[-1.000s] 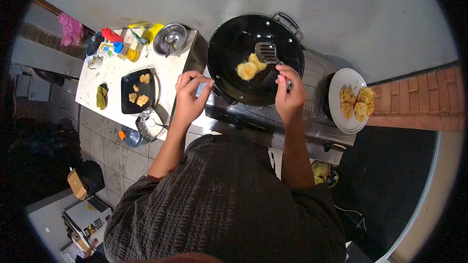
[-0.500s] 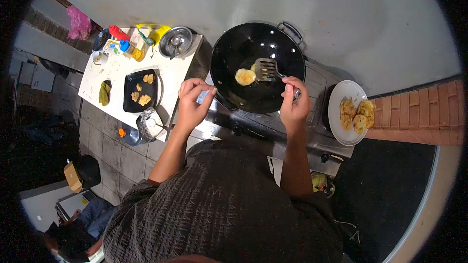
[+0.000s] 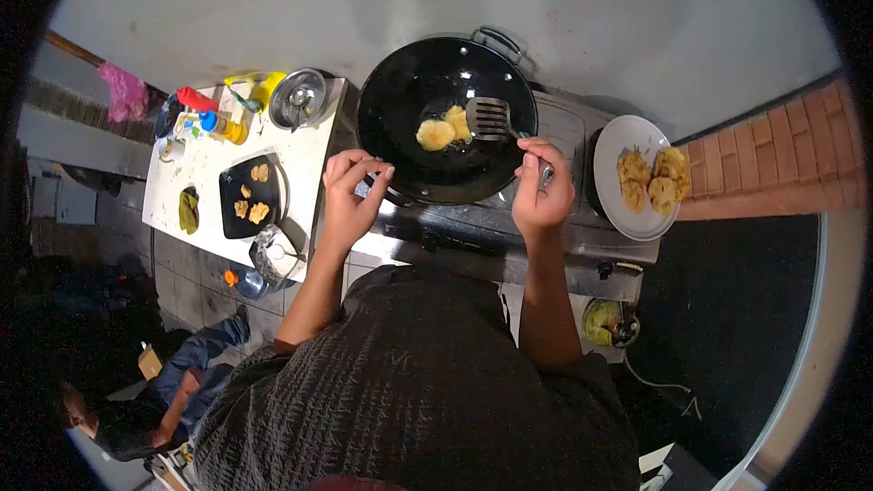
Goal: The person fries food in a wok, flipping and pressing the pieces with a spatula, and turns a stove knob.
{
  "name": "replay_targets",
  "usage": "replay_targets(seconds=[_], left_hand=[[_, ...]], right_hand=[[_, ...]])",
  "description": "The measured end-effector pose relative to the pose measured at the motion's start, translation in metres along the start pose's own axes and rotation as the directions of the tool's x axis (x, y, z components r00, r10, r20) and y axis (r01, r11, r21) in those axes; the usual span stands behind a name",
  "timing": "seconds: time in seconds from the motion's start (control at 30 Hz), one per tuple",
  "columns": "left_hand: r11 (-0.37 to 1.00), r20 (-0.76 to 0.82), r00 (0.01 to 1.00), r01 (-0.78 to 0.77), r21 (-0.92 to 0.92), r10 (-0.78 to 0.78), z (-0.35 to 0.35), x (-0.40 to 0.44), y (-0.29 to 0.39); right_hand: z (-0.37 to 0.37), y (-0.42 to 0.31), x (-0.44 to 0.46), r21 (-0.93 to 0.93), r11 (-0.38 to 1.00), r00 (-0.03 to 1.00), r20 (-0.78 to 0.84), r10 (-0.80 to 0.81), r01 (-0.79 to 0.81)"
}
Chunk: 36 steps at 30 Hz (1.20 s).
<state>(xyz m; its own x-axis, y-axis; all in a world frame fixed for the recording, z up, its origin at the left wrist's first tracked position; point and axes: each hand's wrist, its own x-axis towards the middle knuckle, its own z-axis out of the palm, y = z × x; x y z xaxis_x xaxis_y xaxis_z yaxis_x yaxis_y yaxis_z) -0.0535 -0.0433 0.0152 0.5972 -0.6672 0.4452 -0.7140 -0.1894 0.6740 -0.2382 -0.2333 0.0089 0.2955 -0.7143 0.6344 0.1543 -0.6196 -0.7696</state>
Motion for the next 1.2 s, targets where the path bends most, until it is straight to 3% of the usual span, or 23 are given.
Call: replay_targets(seconds=[0.57,0.77,1.2], left_hand=[[0.999,0.016,1.000,-0.007,-0.041,0.008,-0.007,0.002,-0.008],[0.999,0.004,0.999,0.032,-0.028,-0.032,-0.015,-0.001,-0.011],[0.999,-0.057,0.998,0.037,0.017,-0.036,-0.019,-0.003,-0.013]], right_hand=[[0.025,-0.013,-0.011,-0.099,0.993,0.991,0.111,0.075,-0.064],[0.038,-0.003,-0.006,-0.159,0.987,0.991,0.132,0.002,0.019],[0.045,0.015,0.005,-0.103,0.994,0.991,0.136,-0.018,0.032]])
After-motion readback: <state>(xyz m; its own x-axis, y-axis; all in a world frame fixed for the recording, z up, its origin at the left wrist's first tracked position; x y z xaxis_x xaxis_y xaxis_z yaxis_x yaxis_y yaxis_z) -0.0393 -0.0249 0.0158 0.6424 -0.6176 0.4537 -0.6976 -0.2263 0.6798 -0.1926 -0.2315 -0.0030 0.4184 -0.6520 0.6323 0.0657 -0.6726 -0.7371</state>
